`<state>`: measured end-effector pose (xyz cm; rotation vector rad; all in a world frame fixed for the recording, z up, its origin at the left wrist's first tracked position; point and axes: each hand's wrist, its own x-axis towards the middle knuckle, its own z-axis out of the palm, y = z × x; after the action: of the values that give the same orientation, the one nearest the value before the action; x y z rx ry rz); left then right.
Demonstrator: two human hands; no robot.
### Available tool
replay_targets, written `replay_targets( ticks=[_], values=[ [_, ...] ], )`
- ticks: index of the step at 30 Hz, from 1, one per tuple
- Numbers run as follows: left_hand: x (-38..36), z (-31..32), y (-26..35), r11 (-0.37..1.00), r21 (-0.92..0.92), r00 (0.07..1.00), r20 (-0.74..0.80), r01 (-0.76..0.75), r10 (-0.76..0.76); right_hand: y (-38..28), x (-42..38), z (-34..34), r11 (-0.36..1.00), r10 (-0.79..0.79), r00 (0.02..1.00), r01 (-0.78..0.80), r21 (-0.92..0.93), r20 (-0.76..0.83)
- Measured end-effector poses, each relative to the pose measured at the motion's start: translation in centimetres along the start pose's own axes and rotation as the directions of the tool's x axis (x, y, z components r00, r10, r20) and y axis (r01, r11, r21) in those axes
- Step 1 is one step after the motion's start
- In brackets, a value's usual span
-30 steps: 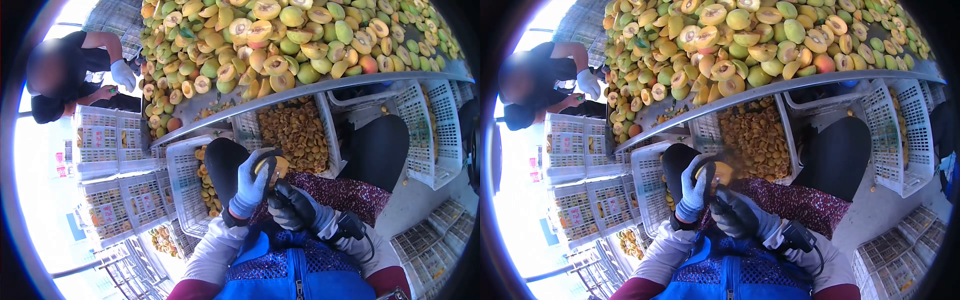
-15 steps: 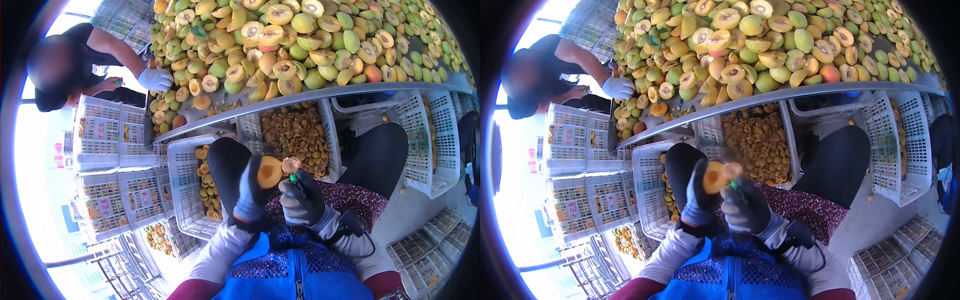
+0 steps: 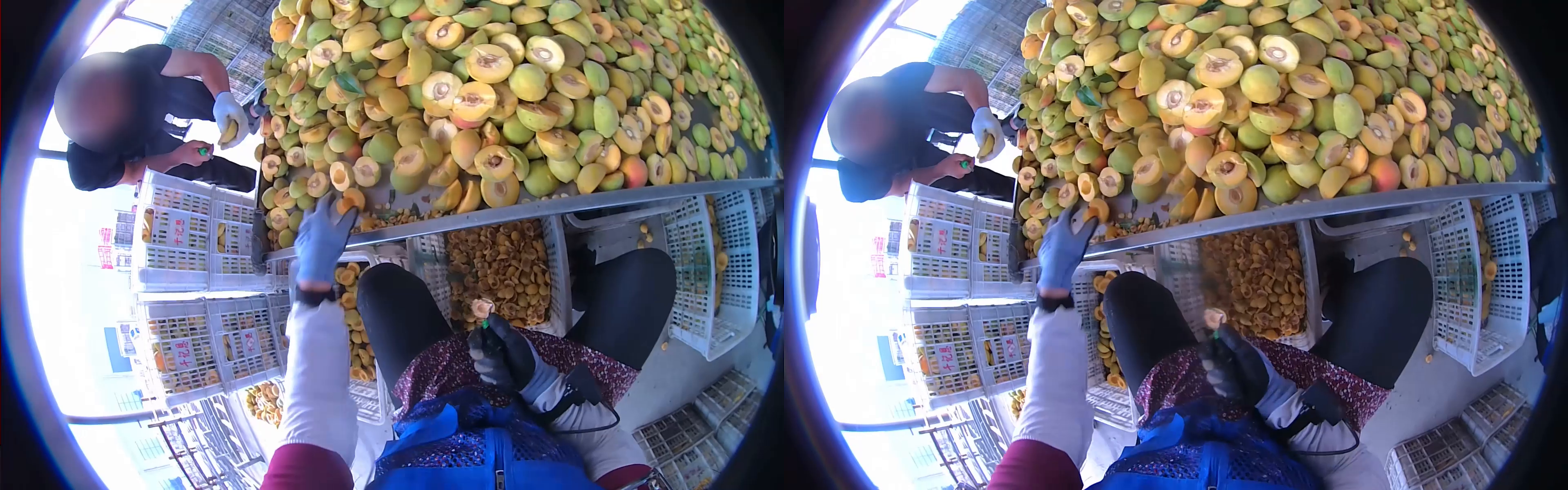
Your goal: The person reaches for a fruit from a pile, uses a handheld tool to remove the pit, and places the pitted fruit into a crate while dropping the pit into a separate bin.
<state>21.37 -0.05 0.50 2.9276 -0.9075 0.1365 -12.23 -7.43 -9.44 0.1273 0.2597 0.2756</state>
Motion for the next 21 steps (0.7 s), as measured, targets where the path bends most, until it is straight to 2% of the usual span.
replay_targets(
  ticks=[1,2,3,4,7,10,11,12,14,15,18,21],
  values=[
    [2.5,3.9,-2.5,0.994,0.037,0.995,0.02,-0.1,0.1,-0.4,0.3,-1.2,1.0,0.023,0.999,-0.022,0.014,-0.024],
    [4.0,4.5,-1.3,0.998,-0.035,0.966,0.256,0.045,-0.035,-0.9,0.4,-1.9,0.999,0.046,0.998,-0.045,0.026,-0.047],
    [4.9,5.9,-1.9,1.0,-0.025,0.968,0.252,0.01,-0.003,-1.3,0.3,-1.8,0.999,0.043,0.999,-0.044,-0.006,-0.028],
    [5.6,6.6,-2.0,0.999,-0.017,0.968,0.248,-0.031,0.034,-1.5,0.3,-1.3,0.999,0.005,0.995,-0.01,-0.051,-0.097],
    [5.7,7.1,-2.9,0.987,-0.156,0.988,0.154,0.039,-0.015,-1.6,0.2,-0.8,0.987,-0.099,0.961,0.061,-0.149,-0.26],
    [5.5,5.5,-2.5,0.99,0.035,0.988,-0.079,0.138,-0.135,-1.8,0.5,-1.1,0.981,-0.14,0.93,0.083,-0.177,-0.339],
    [6.1,4.9,-2.6,0.986,0.061,0.987,-0.052,0.155,-0.151,-1.8,0.5,-0.9,0.978,-0.151,0.921,0.085,-0.191,-0.36],
    [6.9,4.8,-2.2,0.992,0.062,0.992,0.04,0.113,-0.116,-1.8,0.6,-0.8,0.975,-0.157,0.911,0.083,-0.205,-0.382],
    [9.0,4.7,-1.8,0.998,0.054,0.975,0.218,0.039,-0.05,-1.8,1.0,-0.9,0.974,-0.161,0.915,0.087,-0.208,-0.37],
    [9.7,5.3,-1.5,0.995,-0.08,0.974,0.222,0.061,-0.042,-1.8,1.2,-0.9,0.974,-0.161,0.918,0.088,-0.21,-0.363],
    [11.0,5.5,-1.3,0.995,-0.026,0.968,0.233,0.101,-0.092,-2.0,1.3,-0.5,0.984,-0.114,0.944,0.064,-0.167,-0.309],
    [9.9,5.9,-3.9,0.989,-0.149,0.992,0.124,-0.017,0.036,-2.3,0.6,0.3,1.0,-0.029,0.999,0.03,-0.005,0.022]
  ],
)
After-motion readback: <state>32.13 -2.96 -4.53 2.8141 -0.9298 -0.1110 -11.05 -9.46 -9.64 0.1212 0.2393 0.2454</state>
